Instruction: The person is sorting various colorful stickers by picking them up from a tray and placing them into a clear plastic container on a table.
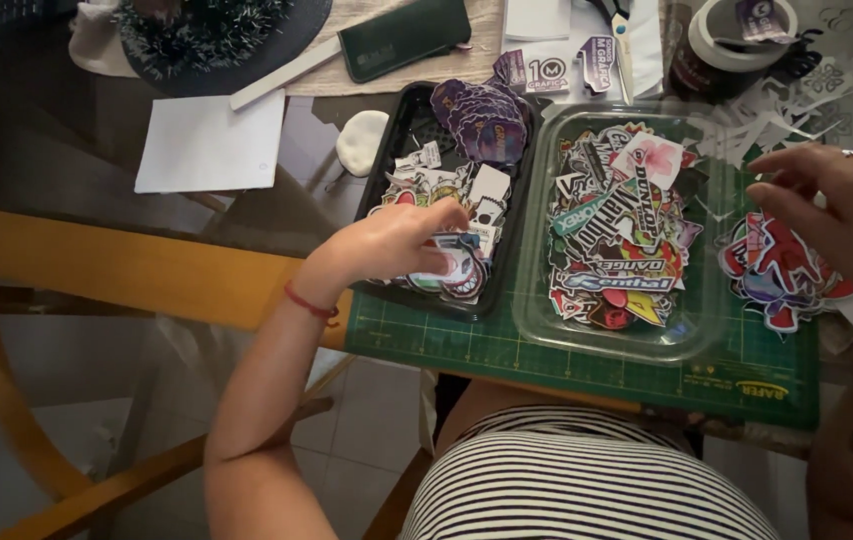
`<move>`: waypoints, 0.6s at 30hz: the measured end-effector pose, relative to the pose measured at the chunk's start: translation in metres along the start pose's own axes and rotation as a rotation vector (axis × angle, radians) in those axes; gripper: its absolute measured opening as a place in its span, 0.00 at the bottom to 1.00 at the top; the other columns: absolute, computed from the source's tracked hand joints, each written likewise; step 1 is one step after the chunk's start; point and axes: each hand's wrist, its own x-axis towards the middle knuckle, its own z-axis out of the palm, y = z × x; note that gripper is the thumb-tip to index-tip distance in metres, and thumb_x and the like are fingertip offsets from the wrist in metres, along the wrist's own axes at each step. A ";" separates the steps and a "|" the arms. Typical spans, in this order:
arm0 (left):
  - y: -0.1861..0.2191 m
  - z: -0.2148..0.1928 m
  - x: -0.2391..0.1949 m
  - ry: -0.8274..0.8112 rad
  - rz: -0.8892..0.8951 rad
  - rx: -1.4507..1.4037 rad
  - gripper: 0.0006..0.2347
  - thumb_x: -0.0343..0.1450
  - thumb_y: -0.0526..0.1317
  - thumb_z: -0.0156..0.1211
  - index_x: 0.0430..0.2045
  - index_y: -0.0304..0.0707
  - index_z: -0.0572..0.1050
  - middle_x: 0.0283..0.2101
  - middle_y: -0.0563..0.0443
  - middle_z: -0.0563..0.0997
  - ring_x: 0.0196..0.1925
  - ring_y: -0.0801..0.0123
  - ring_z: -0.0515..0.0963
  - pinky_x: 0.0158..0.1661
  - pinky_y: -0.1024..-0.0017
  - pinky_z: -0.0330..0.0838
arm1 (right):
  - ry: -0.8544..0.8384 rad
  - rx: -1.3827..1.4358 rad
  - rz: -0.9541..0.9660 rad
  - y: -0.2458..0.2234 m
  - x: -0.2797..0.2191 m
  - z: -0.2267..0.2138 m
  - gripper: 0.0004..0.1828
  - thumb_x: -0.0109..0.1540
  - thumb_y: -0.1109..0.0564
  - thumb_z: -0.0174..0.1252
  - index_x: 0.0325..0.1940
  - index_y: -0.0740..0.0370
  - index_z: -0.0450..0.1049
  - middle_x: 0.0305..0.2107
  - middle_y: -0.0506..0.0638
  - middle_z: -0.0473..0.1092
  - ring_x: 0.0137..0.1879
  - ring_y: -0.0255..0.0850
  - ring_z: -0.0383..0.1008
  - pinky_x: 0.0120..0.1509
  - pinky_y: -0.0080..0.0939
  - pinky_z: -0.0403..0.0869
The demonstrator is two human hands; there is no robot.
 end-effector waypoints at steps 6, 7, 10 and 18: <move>0.003 0.001 0.002 -0.006 -0.048 0.019 0.18 0.74 0.41 0.66 0.58 0.50 0.68 0.41 0.48 0.87 0.41 0.63 0.84 0.39 0.63 0.72 | 0.044 0.052 -0.020 0.000 -0.001 0.002 0.22 0.76 0.44 0.58 0.69 0.57 0.81 0.45 0.53 0.84 0.42 0.45 0.85 0.48 0.45 0.79; 0.001 0.002 0.004 -0.006 -0.049 0.019 0.18 0.74 0.41 0.66 0.58 0.50 0.68 0.41 0.48 0.87 0.41 0.63 0.84 0.39 0.63 0.72 | 0.044 0.053 -0.020 0.001 -0.001 0.003 0.22 0.76 0.44 0.58 0.69 0.57 0.81 0.45 0.53 0.84 0.42 0.45 0.85 0.48 0.45 0.79; -0.005 0.002 0.007 -0.003 -0.028 0.021 0.21 0.74 0.43 0.62 0.64 0.43 0.72 0.57 0.41 0.84 0.48 0.52 0.84 0.43 0.60 0.72 | 0.031 0.031 -0.020 0.003 0.000 0.004 0.22 0.77 0.43 0.56 0.70 0.54 0.81 0.44 0.49 0.84 0.41 0.44 0.84 0.48 0.44 0.78; 0.023 -0.026 -0.006 0.434 0.069 -0.380 0.05 0.78 0.36 0.59 0.46 0.46 0.74 0.50 0.49 0.86 0.49 0.64 0.89 0.43 0.77 0.89 | 0.048 -0.104 -0.002 -0.006 -0.001 0.002 0.22 0.78 0.39 0.53 0.70 0.46 0.80 0.43 0.44 0.85 0.42 0.40 0.86 0.43 0.41 0.77</move>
